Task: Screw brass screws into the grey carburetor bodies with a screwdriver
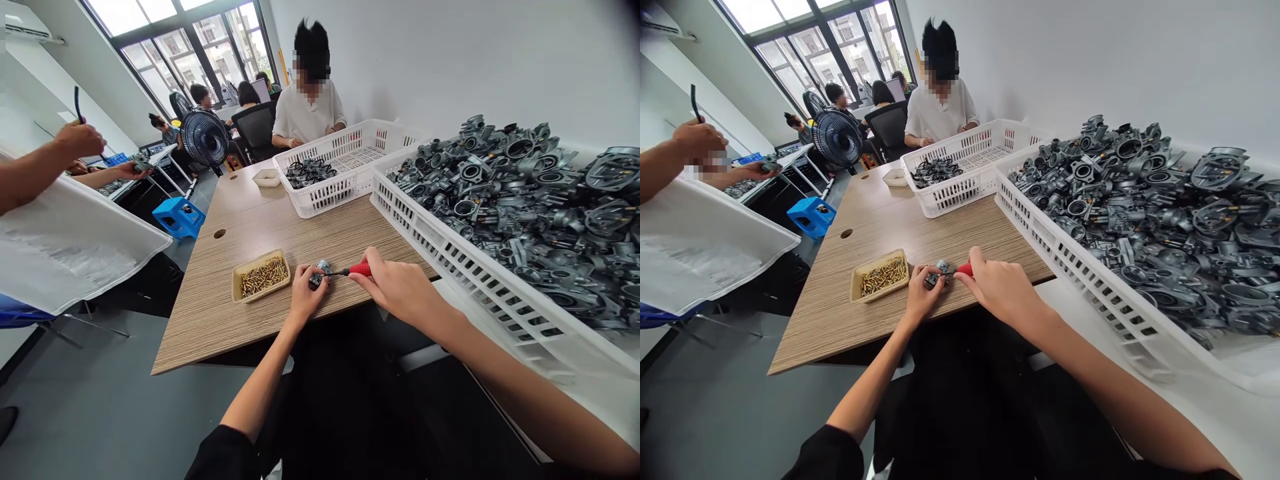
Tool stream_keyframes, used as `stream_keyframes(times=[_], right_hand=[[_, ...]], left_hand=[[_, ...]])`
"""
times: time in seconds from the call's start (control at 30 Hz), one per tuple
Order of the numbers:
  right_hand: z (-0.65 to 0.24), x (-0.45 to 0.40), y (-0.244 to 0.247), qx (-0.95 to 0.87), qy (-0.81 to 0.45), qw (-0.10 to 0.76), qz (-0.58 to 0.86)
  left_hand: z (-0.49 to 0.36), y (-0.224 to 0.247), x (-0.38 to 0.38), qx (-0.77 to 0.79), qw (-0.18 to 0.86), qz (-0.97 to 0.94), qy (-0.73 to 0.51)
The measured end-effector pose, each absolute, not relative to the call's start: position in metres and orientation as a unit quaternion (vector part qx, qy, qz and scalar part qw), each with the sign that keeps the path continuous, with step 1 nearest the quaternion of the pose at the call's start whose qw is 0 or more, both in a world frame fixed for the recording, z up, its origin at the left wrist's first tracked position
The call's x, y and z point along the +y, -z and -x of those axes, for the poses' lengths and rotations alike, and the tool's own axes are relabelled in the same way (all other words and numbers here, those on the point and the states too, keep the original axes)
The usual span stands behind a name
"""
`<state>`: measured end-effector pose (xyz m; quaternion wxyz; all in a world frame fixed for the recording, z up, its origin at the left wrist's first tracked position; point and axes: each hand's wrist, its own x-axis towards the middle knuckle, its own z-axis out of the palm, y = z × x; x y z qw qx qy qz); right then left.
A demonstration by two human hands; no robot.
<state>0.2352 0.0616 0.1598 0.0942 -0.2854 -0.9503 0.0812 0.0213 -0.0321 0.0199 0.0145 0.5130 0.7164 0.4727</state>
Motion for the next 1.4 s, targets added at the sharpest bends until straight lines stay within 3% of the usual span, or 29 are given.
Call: stream_keyframes(times=[0.1,0.3,0.43,0.57,0.73,0.87,1.03,1.17,1.33,1.4], right_hand=[[-0.2366,0.0611,-0.1595,-0.961,-0.157,0.11,0.197],[-0.2343,0.0577,-0.1603,-0.949,-0.042,0.081,0.301],[-0.235,0.0597,-0.161,-0.96,-0.138,0.103,0.219],[-0.236,0.0605,-0.1611,-0.953,-0.086,0.081,0.279],[-0.2379,0.0612,-0.1619,-0.962,-0.156,0.1,0.202],[-0.2367,0.0602,-0.1617,-0.953,-0.057,0.073,0.289],[-0.2368,0.0617,-0.1611,-0.963,-0.145,0.104,0.201],[-0.2361,0.0616,-0.1617,-0.957,-0.074,0.061,0.273],[-0.2371,0.0609,-0.1618,-0.965,-0.143,0.099,0.194],[-0.2367,0.0599,-0.1612,-0.964,-0.113,0.09,0.223]], left_hand=[[-0.0212,-0.0201,-0.032,0.718,0.015,-0.512,-0.471],[-0.021,-0.02,-0.0322,0.719,0.013,-0.513,-0.468],[-0.0207,-0.0192,-0.0324,0.718,0.013,-0.514,-0.469],[-0.0206,-0.0188,-0.0321,0.717,0.014,-0.515,-0.47],[-0.0203,-0.0187,-0.0318,0.715,0.013,-0.514,-0.473],[-0.02,-0.018,-0.0321,0.717,0.013,-0.514,-0.472],[-0.0198,-0.0176,-0.032,0.717,0.014,-0.514,-0.47],[-0.0195,-0.017,-0.0314,0.72,0.01,-0.514,-0.466],[-0.0197,-0.0176,-0.0312,0.716,0.01,-0.516,-0.47],[-0.0201,-0.0182,-0.0314,0.716,0.011,-0.516,-0.471]])
